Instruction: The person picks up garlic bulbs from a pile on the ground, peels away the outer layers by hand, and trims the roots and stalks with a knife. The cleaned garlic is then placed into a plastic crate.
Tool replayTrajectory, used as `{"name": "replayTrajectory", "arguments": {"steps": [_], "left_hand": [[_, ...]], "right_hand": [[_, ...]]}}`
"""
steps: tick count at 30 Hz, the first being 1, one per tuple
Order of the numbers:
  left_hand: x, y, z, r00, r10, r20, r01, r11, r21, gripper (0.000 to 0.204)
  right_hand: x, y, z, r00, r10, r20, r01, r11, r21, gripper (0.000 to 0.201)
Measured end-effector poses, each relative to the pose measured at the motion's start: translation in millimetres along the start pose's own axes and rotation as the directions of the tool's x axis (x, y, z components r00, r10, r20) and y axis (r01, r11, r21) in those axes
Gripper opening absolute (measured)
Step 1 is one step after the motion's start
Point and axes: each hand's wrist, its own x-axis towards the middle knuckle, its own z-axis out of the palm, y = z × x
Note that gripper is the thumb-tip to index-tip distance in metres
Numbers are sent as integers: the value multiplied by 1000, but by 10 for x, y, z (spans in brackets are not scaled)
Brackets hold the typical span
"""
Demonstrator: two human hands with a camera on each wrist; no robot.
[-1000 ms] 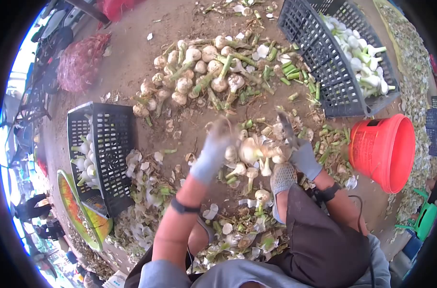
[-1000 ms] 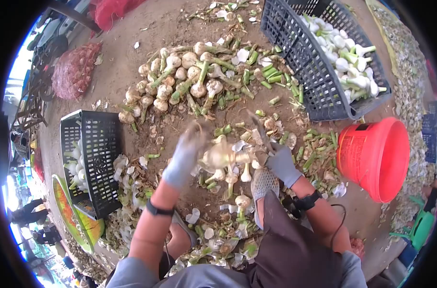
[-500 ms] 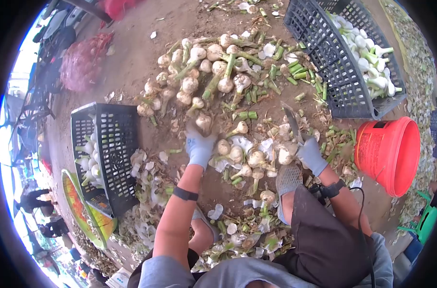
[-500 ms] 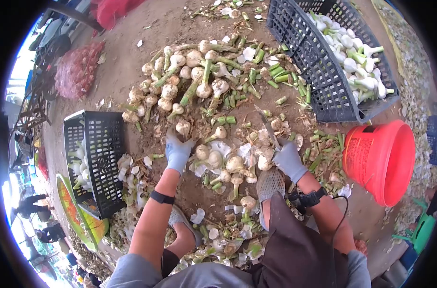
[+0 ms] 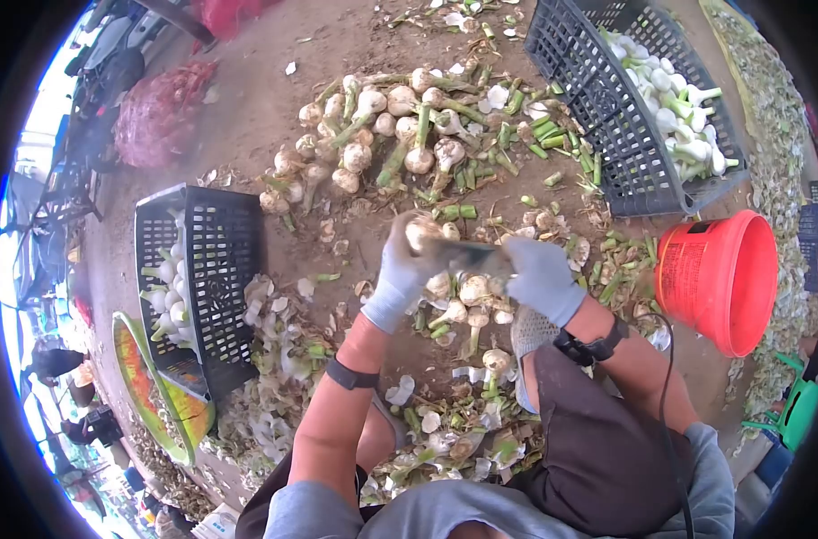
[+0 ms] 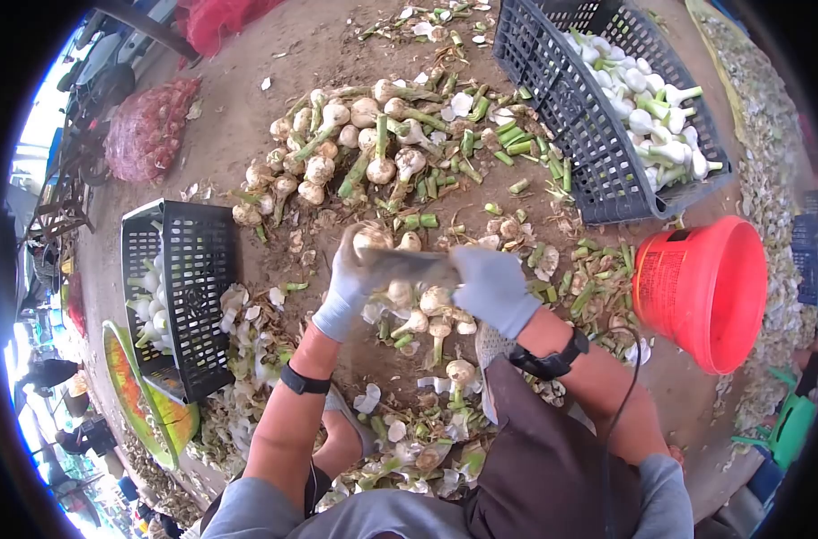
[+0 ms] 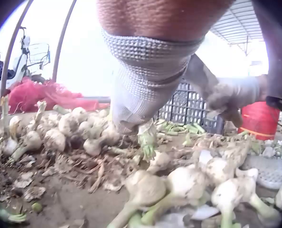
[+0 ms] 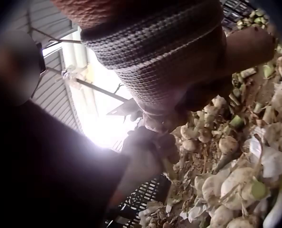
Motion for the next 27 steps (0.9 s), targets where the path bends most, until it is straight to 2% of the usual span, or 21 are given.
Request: {"name": "replayTrajectory", "arguments": {"steps": [1, 3, 4, 7, 9, 11, 12, 13, 14, 15, 16, 17, 18, 19, 20, 21, 22, 23, 24, 25, 27], "left_hand": [[17, -101, 28, 976, 211, 48, -216, 933, 288, 65], [-57, 107, 140, 903, 409, 129, -429, 846, 318, 62], [-165, 304, 139, 822, 554, 132, -566, 771, 293, 56], [-95, 261, 163, 789, 586, 182, -614, 761, 209, 54], [-151, 326, 171, 816, 543, 197, -578, 768, 275, 53], [-288, 314, 217, 921, 378, 94, -389, 907, 163, 53], [-405, 402, 290, 812, 579, 68, -565, 753, 337, 53], [-509, 795, 251, 808, 543, 231, -585, 786, 198, 56], [-467, 795, 286, 857, 499, 127, -513, 850, 123, 56], [-446, 785, 343, 900, 434, 35, -435, 900, 30, 56], [-448, 786, 340, 899, 436, 34, -436, 899, 23, 56], [-400, 805, 297, 851, 524, 40, -512, 811, 282, 57], [-371, 815, 253, 799, 597, 66, -536, 659, 528, 58], [-381, 787, 242, 800, 597, 56, -527, 655, 541, 58], [-403, 724, 256, 796, 603, -48, -487, 686, 541, 56], [-432, 642, 273, 784, 602, -150, -448, 716, 536, 54], [-488, 524, 310, 895, 367, -253, -304, 918, 255, 49], [-536, 505, 354, 918, 301, -258, -291, 954, 77, 44], [-703, 748, 430, 989, 103, -107, -133, 935, -328, 47], [-863, 1002, 475, 992, -21, 122, 96, 752, -652, 50], [-839, 1001, 385, 912, 261, 317, -34, 817, -576, 51]], "right_hand": [[29, -114, -30, 1000, 3, 0, -3, 1000, -3, 22], [60, -283, -53, 972, -206, -115, 194, 975, -110, 27], [68, -303, -44, 972, -206, -109, 196, 976, -97, 29], [75, -291, 19, 951, -230, -207, 204, 969, -137, 26], [81, -225, 26, 973, -170, -158, 156, 983, -96, 22], [113, 92, 55, 989, -98, -114, 92, 994, -63, 19], [129, 468, 111, 988, 149, 34, -143, 982, -125, 18], [127, 655, 145, 909, 380, 173, -342, 915, -212, 20], [135, 625, 135, 916, 363, 170, -325, 920, -218, 20], [13, 552, 128, 937, 342, 69, -337, 938, -78, 24], [-128, 475, 108, 940, 339, -36, -336, 939, 67, 28], [-155, 426, 78, 942, 333, -48, -330, 942, 63, 28], [-159, 355, 75, 958, 282, -56, -277, 957, 85, 32], [-167, 268, 85, 972, 227, -54, -220, 969, 115, 35], [-192, 209, 20, 965, 261, -35, -242, 931, 274, 37], [-214, 64, -60, 969, 246, -24, -229, 930, 288, 37], [-241, -87, -160, 972, 222, -78, -172, 898, 405, 36], [-241, -164, -194, 970, 206, -133, -111, 853, 511, 36], [-240, -129, -187, 985, 66, -160, 10, 901, 434, 30], [-325, 99, 16, 985, 64, -158, 11, 900, 435, 30], [-426, 796, 499, 948, 318, -18, -292, 890, 349, 23]]}}
